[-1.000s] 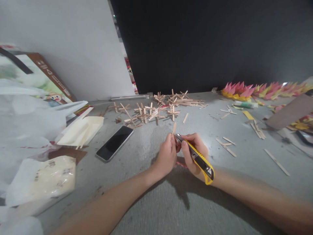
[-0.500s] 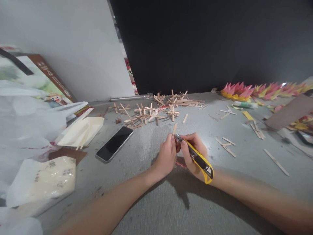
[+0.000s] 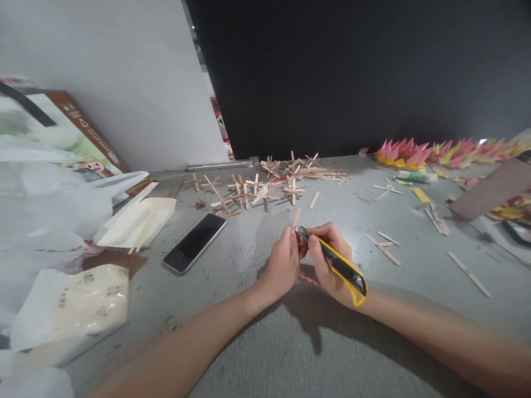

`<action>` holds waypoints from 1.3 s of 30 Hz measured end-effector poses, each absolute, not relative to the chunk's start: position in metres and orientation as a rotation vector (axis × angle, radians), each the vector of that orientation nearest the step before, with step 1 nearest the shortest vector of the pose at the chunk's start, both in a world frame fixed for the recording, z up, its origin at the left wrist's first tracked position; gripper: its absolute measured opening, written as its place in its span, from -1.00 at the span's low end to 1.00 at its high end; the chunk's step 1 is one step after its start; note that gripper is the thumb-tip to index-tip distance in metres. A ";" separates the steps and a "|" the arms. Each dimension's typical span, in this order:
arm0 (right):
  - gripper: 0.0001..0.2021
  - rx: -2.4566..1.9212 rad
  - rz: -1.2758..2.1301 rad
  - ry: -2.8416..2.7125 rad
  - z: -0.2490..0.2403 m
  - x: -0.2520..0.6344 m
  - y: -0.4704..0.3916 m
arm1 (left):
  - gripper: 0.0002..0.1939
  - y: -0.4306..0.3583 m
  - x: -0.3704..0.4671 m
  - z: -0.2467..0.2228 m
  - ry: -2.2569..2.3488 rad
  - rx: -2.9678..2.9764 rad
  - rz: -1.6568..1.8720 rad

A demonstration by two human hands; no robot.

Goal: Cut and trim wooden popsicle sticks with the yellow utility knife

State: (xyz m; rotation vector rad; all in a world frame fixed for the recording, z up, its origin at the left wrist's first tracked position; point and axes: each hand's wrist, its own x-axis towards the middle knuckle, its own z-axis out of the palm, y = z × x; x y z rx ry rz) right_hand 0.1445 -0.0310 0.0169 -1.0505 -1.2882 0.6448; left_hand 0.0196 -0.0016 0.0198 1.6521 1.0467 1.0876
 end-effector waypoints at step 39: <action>-0.80 -0.922 1.140 -0.992 0.025 0.148 -0.027 | -0.51 0.000 0.019 0.015 1.040 1.705 1.081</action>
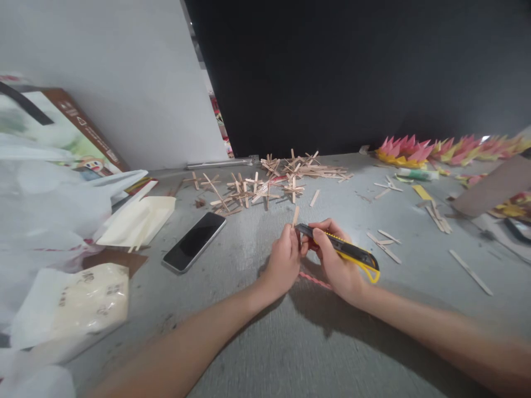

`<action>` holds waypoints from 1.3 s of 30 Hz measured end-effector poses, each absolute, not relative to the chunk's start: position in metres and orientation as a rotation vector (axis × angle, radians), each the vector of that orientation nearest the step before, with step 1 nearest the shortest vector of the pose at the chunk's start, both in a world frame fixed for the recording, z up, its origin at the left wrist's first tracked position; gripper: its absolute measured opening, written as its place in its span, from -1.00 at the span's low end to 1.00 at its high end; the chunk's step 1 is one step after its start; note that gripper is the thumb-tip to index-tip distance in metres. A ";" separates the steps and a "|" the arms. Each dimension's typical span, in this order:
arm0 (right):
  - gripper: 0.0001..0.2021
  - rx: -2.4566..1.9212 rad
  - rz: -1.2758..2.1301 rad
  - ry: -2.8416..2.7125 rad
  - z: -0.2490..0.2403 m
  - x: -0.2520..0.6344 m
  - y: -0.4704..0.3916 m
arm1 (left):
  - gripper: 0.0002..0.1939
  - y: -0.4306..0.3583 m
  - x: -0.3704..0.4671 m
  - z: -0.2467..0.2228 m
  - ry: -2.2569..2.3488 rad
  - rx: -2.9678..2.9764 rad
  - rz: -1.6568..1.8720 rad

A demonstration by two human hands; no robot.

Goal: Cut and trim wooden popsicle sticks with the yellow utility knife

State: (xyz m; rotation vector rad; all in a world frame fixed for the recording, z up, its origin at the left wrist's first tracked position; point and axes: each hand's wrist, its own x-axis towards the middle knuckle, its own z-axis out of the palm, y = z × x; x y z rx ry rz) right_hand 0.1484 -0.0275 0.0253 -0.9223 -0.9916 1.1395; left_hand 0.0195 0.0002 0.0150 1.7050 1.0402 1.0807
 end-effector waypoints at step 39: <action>-0.56 -1.055 1.045 -1.191 0.025 0.213 0.035 | -0.55 -0.036 0.020 0.015 1.378 2.674 0.552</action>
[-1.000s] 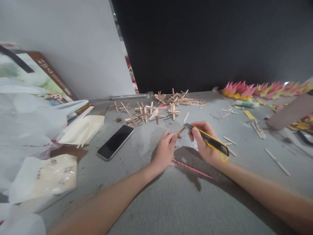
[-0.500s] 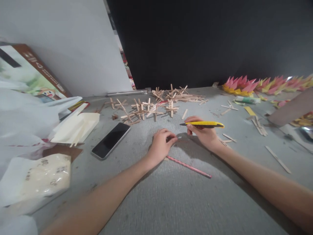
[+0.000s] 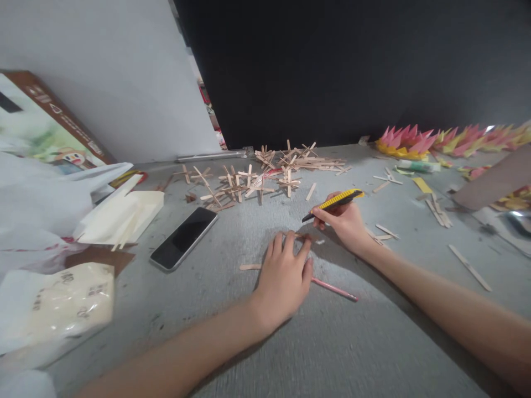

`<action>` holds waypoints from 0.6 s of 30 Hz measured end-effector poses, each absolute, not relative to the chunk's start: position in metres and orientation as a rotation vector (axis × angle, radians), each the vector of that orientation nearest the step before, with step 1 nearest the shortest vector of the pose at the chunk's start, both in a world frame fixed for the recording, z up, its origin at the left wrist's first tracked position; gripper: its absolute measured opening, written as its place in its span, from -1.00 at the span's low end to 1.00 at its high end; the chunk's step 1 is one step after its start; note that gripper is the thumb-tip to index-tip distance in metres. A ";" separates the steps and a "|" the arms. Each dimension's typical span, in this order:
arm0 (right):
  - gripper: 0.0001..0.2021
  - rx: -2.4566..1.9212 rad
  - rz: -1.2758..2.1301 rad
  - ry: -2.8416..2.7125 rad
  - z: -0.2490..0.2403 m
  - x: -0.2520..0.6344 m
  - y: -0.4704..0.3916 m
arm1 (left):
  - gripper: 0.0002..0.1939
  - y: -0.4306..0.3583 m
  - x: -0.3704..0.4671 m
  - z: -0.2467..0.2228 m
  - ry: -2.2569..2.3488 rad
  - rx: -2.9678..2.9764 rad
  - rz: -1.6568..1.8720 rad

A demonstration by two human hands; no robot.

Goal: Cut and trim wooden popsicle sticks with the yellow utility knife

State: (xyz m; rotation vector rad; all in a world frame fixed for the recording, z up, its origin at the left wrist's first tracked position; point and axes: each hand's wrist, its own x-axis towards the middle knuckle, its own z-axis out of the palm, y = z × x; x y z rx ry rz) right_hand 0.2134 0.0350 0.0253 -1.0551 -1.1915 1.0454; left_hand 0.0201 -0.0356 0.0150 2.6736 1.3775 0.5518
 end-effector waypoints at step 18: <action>-0.65 -1.228 1.038 -1.328 0.023 0.220 0.035 | -0.54 -0.008 0.003 0.027 0.932 2.822 0.362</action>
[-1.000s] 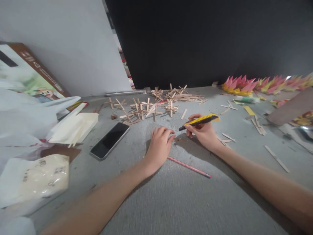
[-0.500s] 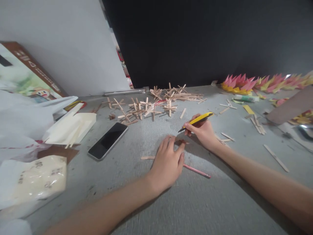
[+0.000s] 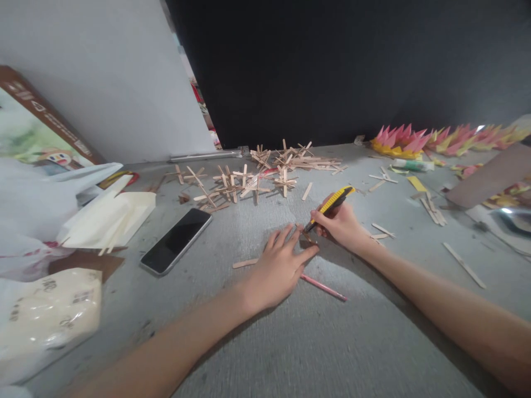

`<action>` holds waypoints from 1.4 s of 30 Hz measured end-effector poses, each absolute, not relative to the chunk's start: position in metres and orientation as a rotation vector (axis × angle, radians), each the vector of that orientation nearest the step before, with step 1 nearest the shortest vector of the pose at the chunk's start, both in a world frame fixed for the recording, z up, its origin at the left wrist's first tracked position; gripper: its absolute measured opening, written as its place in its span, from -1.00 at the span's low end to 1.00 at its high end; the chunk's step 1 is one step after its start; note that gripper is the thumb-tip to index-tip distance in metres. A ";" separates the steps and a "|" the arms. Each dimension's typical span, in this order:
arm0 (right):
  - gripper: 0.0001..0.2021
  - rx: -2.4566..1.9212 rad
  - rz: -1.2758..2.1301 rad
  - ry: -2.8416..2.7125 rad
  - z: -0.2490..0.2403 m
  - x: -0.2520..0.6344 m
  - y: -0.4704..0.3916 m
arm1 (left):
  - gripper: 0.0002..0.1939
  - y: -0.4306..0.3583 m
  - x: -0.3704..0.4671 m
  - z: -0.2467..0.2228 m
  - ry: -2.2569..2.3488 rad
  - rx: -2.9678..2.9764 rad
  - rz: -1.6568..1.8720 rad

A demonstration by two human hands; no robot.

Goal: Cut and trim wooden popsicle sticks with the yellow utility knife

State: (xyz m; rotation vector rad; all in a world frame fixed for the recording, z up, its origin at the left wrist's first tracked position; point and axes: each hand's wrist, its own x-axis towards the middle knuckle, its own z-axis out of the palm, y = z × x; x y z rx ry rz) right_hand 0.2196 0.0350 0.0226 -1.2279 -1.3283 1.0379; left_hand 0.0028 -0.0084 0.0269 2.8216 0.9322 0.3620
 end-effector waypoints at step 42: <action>-0.50 -1.012 1.116 -1.649 0.012 0.227 0.057 | -0.50 -0.006 0.004 0.027 0.946 2.826 0.325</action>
